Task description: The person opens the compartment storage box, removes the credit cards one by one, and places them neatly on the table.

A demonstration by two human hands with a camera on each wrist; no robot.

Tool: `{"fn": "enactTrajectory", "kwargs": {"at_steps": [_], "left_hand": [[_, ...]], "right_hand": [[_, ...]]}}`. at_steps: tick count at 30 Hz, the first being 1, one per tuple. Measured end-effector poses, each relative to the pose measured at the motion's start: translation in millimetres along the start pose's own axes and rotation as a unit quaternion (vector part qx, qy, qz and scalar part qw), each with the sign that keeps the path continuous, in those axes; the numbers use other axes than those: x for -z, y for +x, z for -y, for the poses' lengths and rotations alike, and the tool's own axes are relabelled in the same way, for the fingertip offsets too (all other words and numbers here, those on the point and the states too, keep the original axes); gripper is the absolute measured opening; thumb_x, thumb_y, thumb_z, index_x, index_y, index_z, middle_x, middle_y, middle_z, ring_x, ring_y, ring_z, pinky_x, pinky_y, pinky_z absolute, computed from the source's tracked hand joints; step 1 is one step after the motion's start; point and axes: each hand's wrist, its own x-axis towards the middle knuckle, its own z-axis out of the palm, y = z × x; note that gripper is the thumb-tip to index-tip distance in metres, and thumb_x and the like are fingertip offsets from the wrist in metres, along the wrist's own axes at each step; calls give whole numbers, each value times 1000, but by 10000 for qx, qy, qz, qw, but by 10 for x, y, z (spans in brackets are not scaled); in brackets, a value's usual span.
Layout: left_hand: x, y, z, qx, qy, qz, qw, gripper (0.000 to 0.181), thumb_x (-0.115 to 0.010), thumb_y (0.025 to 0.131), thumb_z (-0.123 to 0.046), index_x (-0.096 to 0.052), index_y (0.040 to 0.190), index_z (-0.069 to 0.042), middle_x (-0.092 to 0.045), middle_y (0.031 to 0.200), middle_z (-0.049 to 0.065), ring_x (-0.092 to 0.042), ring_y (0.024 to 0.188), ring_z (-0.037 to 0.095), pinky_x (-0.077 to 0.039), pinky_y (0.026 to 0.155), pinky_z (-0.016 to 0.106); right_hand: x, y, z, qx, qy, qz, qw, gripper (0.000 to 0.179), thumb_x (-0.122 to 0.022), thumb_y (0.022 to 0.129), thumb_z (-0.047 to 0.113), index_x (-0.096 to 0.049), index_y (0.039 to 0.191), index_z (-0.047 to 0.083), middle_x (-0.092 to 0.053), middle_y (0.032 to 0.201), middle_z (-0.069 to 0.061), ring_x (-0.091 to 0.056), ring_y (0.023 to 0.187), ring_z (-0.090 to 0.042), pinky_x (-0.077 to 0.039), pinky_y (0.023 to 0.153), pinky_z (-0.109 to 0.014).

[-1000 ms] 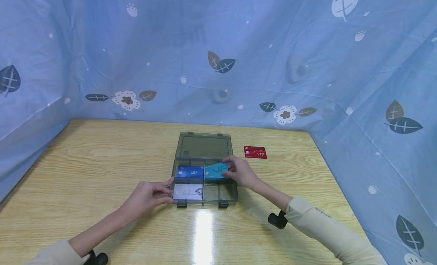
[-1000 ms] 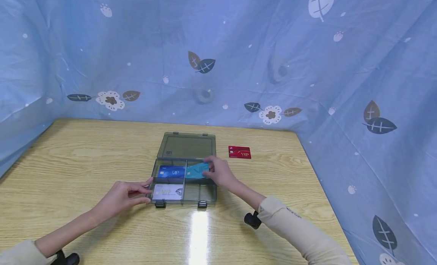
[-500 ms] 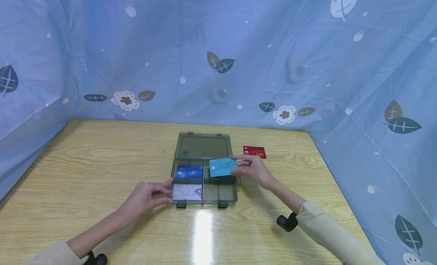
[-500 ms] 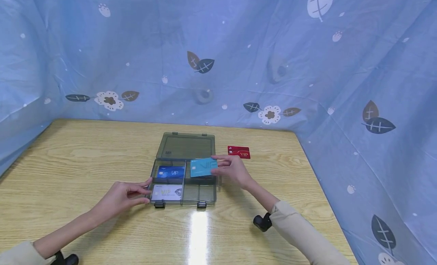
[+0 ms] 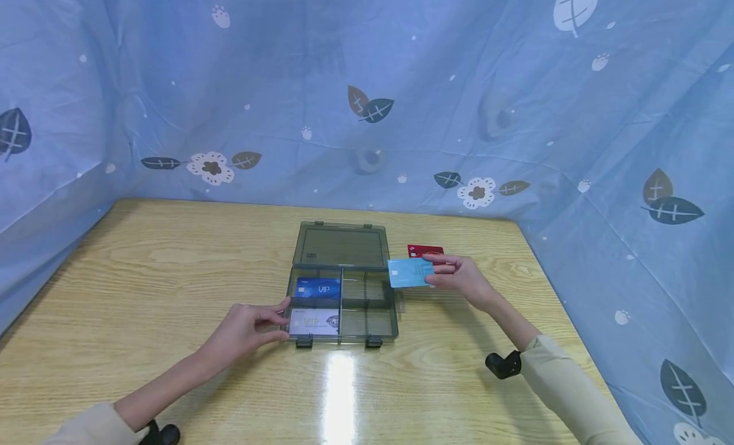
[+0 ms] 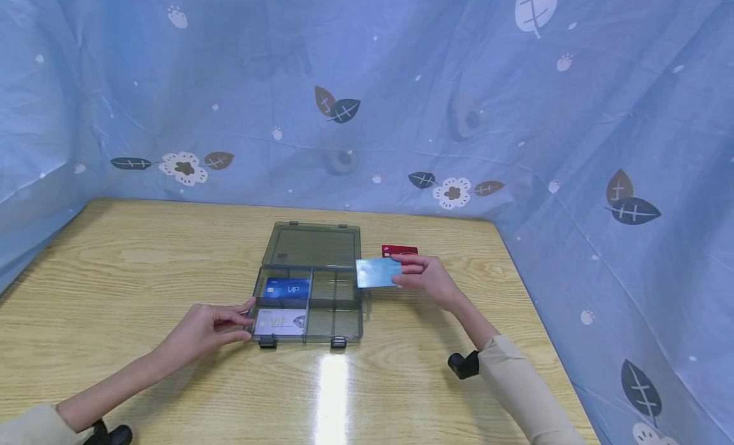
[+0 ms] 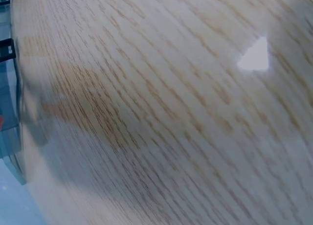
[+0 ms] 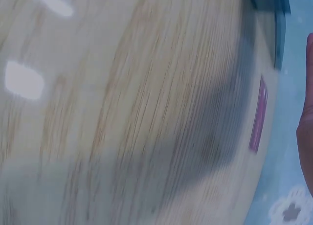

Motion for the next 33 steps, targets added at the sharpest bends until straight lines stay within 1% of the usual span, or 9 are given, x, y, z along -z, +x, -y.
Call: {"fn": "enactTrajectory", "kwargs": {"at_steps": [5,10,15,20,23,27,30,33], "left_hand": [[3,-1,0,38,-11,-5,10000,20,-79,75,-7,-74,93,0,-55,127,24,-61,109,35,-56,80,23],[5,-4,4,45,-40,-2,10000,20,-79,76,-7,-74,93,1,-54,128,24,-60,110,36,-56,81,23],[9,-5,9,43,-31,-10,10000,20,-79,76,-7,-74,94,0,-54,128,24,-60,110,35,-56,81,23],[7,-1,6,71,-49,-22,10000,20,-79,76,-7,-74,94,1,-55,127,24,-60,110,35,-56,80,22],[6,-2,-1,87,-76,-18,9999,20,-79,76,-7,-74,94,1,-55,127,24,-60,109,35,-56,79,21],[4,-1,-4,67,-89,0,9999,20,-79,76,-7,-74,94,2,-55,127,24,-60,109,35,-57,79,21],[2,-1,-4,31,-77,0,10000,20,-79,76,-7,-73,94,1,-55,127,24,-61,109,35,-57,79,22],[-7,-1,-8,-5,-80,-37,10000,20,-79,75,-6,-73,93,2,-55,127,24,-62,107,34,-57,78,21]], "right_hand": [[220,4,-92,-97,15,-130,9999,59,-72,86,6,-45,138,-6,-73,92,-1,-68,80,-7,-58,83,-35],[431,-13,-203,-139,47,-83,9999,58,-70,88,6,-45,139,-5,-73,89,1,-68,80,-7,-58,83,-31],[650,-56,-329,-186,184,-51,9996,52,-67,90,5,-48,139,1,-73,93,2,-68,84,-7,-58,83,-28],[880,-128,-430,-267,556,-15,9981,44,-62,93,2,-56,135,10,-73,99,4,-67,89,-6,-57,84,-26],[1007,-172,-478,-327,716,-2,9969,43,-60,93,1,-56,135,11,-72,102,5,-68,90,-6,-57,83,-26],[1142,-213,-514,-395,724,-24,9966,46,-59,94,0,-51,139,8,-71,102,7,-67,91,-6,-58,82,-25],[1214,-224,-528,-425,700,-83,9966,46,-59,94,1,-52,139,9,-70,102,7,-67,91,-5,-58,82,-24],[1274,-228,-544,-372,840,-54,9958,46,-58,95,0,-51,139,8,-69,105,7,-66,92,-5,-57,84,-24]]}}
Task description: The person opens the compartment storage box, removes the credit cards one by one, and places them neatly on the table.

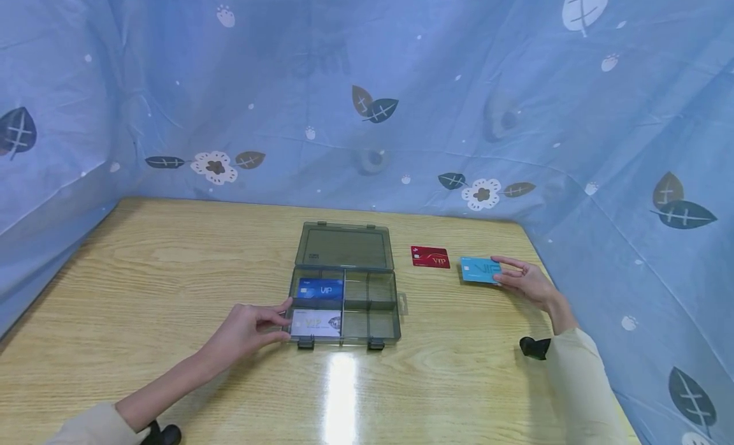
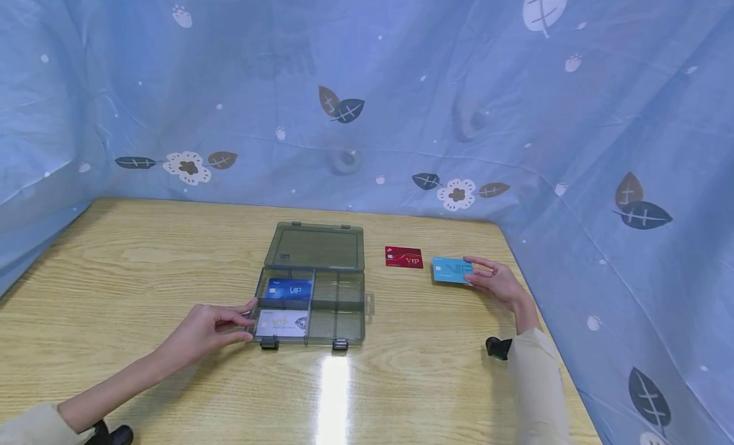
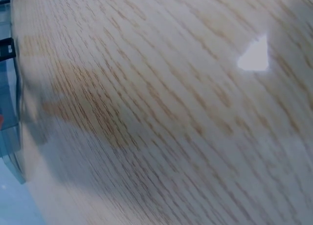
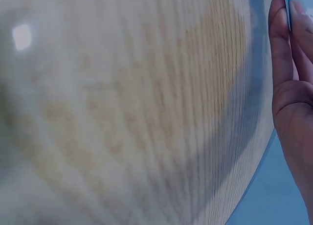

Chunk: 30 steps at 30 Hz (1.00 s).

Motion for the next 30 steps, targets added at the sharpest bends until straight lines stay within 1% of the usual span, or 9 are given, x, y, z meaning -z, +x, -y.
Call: {"fn": "enactTrajectory", "kwargs": {"at_steps": [3,4,8,12,17,22,25,27,30], "left_hand": [[-17,8,3,-84,-34,-1,10000,21,-79,75,-7,-73,93,2,-56,125,24,-62,106,35,-57,78,21],[-24,11,4,-110,-54,4,9999,21,-79,75,-7,-73,93,2,-56,125,24,-62,106,35,-57,78,22],[-42,18,9,-208,-52,30,9998,22,-79,76,-10,-73,93,2,-56,124,25,-62,105,36,-57,78,24],[-47,9,7,-70,-37,2,10000,22,-80,75,-10,-74,94,1,-56,126,23,-62,106,34,-57,79,24],[-41,-2,4,47,-101,41,9999,21,-79,76,-9,-74,94,1,-55,127,23,-62,107,34,-57,79,24],[-17,0,8,55,-60,18,10000,22,-79,76,-10,-74,94,0,-55,127,24,-62,107,34,-57,79,24],[-4,2,12,67,-35,9,10000,22,-79,76,-10,-74,95,0,-55,127,23,-62,107,34,-57,79,23],[2,1,11,60,-30,16,10000,21,-79,76,-10,-74,95,0,-55,127,23,-62,107,34,-57,79,23],[6,-1,14,64,-42,31,10000,21,-79,77,-10,-74,95,0,-55,128,23,-61,107,34,-57,78,24]], "right_hand": [[63,8,-11,22,206,43,9998,45,-55,95,-2,-51,139,9,-69,105,5,-67,92,-5,-57,84,-23],[87,10,-15,2,271,19,9996,44,-55,96,-3,-53,138,11,-70,102,4,-67,90,-5,-57,83,-23],[157,34,-7,-32,150,-136,9998,43,-56,96,-1,-57,134,19,-70,95,4,-67,84,-3,-58,75,-20],[185,92,8,-69,96,-94,9999,43,-56,96,1,-56,134,21,-67,103,10,-65,87,-1,-57,75,-19],[189,179,4,-117,85,-160,9998,41,-56,96,1,-58,131,21,-67,100,13,-66,87,-1,-57,76,-19],[166,285,20,-137,-169,-220,9995,43,-59,95,3,-56,134,19,-67,95,10,-65,85,-1,-57,77,-19],[138,322,46,-151,-574,-334,9977,44,-63,93,4,-56,135,16,-67,94,8,-63,85,2,-58,76,-20],[117,324,67,-98,-927,-423,9947,46,-65,92,5,-54,137,11,-66,100,9,-61,88,6,-58,76,-20],[89,333,80,-57,-1281,-524,9904,52,-66,91,5,-46,139,-1,-65,97,12,-59,86,8,-58,75,-19]]}}
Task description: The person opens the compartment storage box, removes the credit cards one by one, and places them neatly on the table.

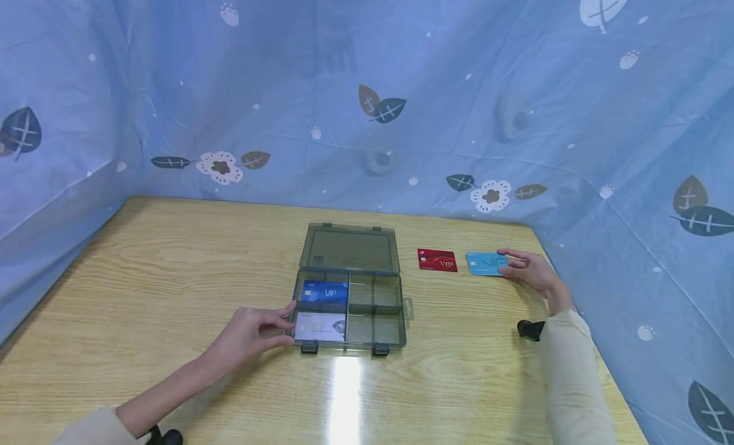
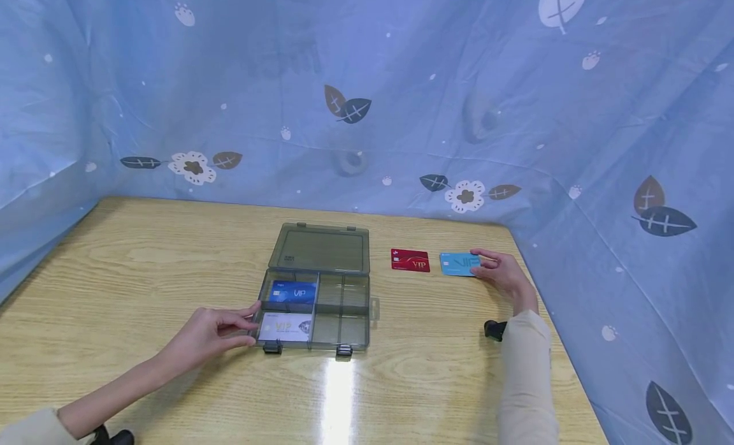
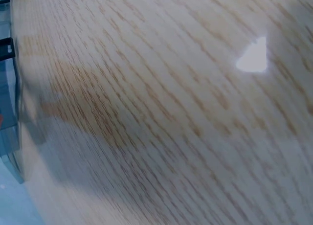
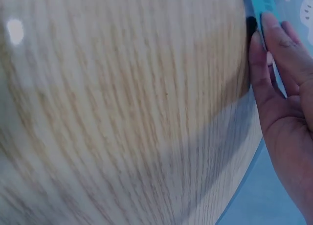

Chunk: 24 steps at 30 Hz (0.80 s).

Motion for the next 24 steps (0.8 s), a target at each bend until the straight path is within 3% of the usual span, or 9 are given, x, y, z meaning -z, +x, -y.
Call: {"fn": "enactTrajectory", "kwargs": {"at_steps": [3,7,12,16,20,24], "left_hand": [[4,7,-7,-20,32,1,10000,21,-79,76,-9,-74,94,1,-55,127,24,-62,106,34,-58,78,24],[7,8,-20,-4,94,-1,10000,22,-79,75,-6,-73,95,2,-55,127,23,-63,105,34,-58,77,24],[7,4,-23,9,133,-29,9999,22,-80,75,-7,-73,94,2,-55,127,23,-63,104,34,-58,77,24],[11,3,-24,-25,141,-61,9999,22,-80,75,-7,-74,94,2,-55,126,24,-63,104,35,-58,76,24],[9,5,-21,12,102,-39,9999,22,-80,75,-7,-74,94,2,-55,127,24,-62,106,34,-58,77,24],[8,4,-11,-24,76,-2,10000,22,-79,75,-7,-73,94,2,-55,127,24,-62,106,35,-58,77,23]], "right_hand": [[-29,14,17,33,-314,-98,9995,56,-65,91,2,-40,139,-11,-69,111,-4,-60,85,7,-58,75,-20],[-52,28,44,73,-582,-187,9981,54,-63,91,-1,-40,138,-12,-65,120,-14,-62,81,4,-59,73,-20],[-62,50,44,156,-780,-275,9965,52,-64,90,-1,-43,136,-12,-70,100,2,-59,72,2,-58,68,-18],[-81,77,38,191,-1344,-452,9897,50,-66,90,4,-48,135,-8,-69,102,-9,-53,71,-2,-54,63,-16],[-95,84,34,127,-1783,-589,9821,48,-68,90,8,-51,134,-4,-58,125,-28,-58,94,-14,-51,66,-11],[-88,64,12,87,-1892,-613,9800,51,-69,90,12,-50,135,-3,-47,137,-26,-52,116,-35,-47,72,-5]]}}
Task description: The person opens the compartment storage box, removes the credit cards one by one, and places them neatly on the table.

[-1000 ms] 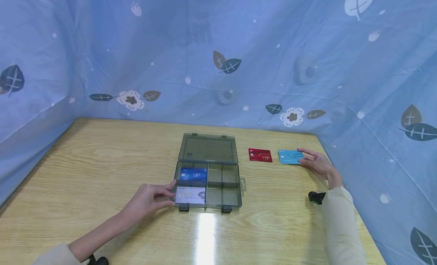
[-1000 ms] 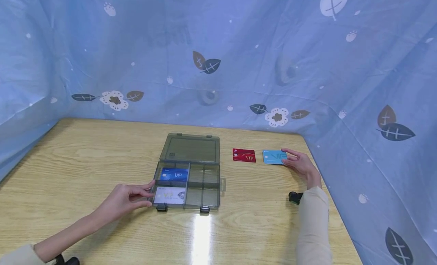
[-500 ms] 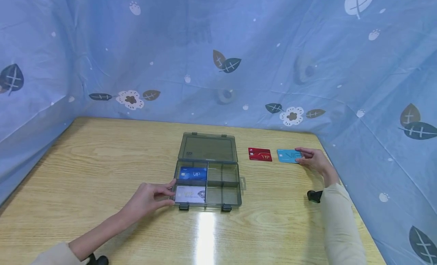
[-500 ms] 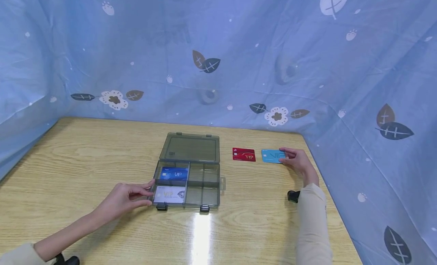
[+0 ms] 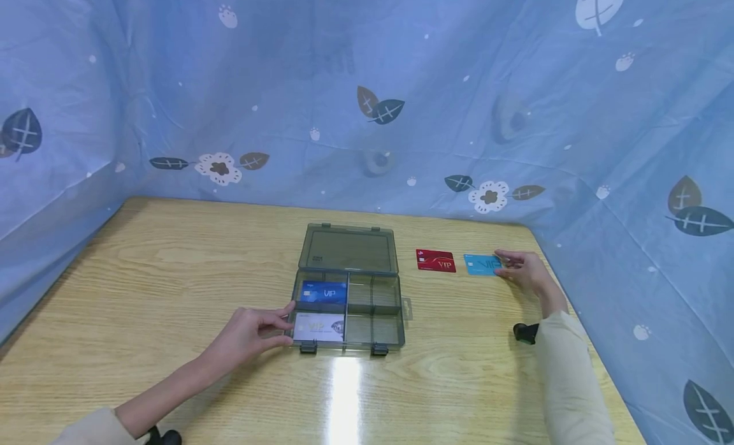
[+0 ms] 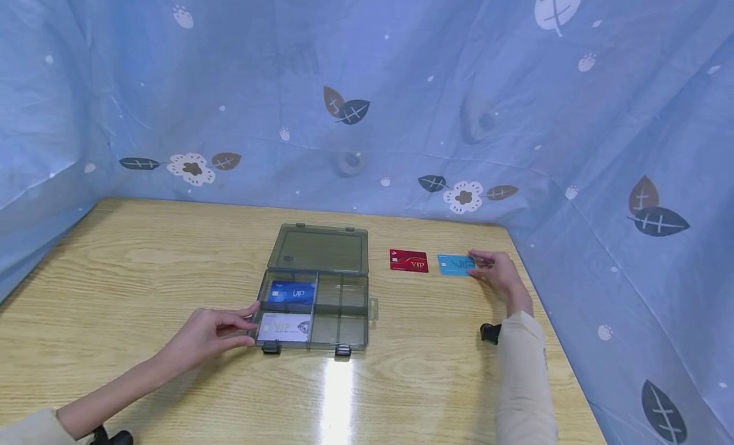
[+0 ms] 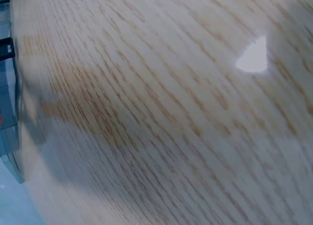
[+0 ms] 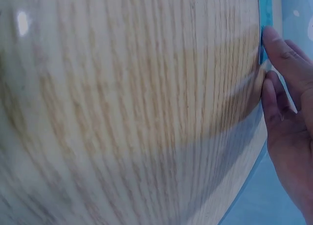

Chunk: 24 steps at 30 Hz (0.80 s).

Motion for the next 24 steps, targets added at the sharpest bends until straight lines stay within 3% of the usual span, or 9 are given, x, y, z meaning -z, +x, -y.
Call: {"fn": "enactTrajectory", "kwargs": {"at_steps": [4,7,10,17,22,24], "left_hand": [[-9,-3,10,10,-56,14,10000,21,-79,76,-9,-74,94,2,-55,127,24,-62,106,34,-57,78,23],[-8,-9,10,17,-53,2,10000,21,-79,76,-10,-74,94,1,-55,127,24,-62,106,34,-57,78,23],[-5,-19,8,18,-55,-7,10000,22,-79,76,-10,-74,94,1,-55,127,24,-62,106,34,-57,78,23],[-1,-19,0,7,-47,-30,10000,21,-79,76,-9,-74,94,1,-55,127,24,-62,106,34,-57,78,23],[-3,-9,0,-24,33,-29,10000,21,-80,75,-8,-74,93,1,-56,126,24,-63,104,34,-57,77,22],[-2,-2,0,-20,35,-14,10000,21,-80,75,-8,-74,94,1,-55,126,24,-63,104,34,-57,78,22]], "right_hand": [[16,-37,-32,17,326,217,9992,58,-70,89,11,-44,139,-4,-42,142,-26,-41,130,-39,-49,86,-9],[35,-59,-40,39,538,411,9977,61,-71,88,8,-42,140,-6,-40,143,-26,-33,135,-40,-46,100,-22],[46,-62,-41,21,565,470,9973,62,-72,86,10,-43,139,-6,-40,143,-26,-33,135,-40,-43,104,-30],[58,-52,-64,-35,764,499,9958,64,-72,86,10,-42,140,-6,-39,144,-26,-32,135,-38,-46,95,-11],[58,-43,-71,-54,752,491,9959,64,-73,86,11,-43,140,-6,-40,143,-26,-34,134,-36,-46,93,-10],[59,-40,-82,-46,750,485,9960,64,-74,85,11,-44,139,-6,-41,143,-26,-39,133,-29,-46,94,-10]]}}
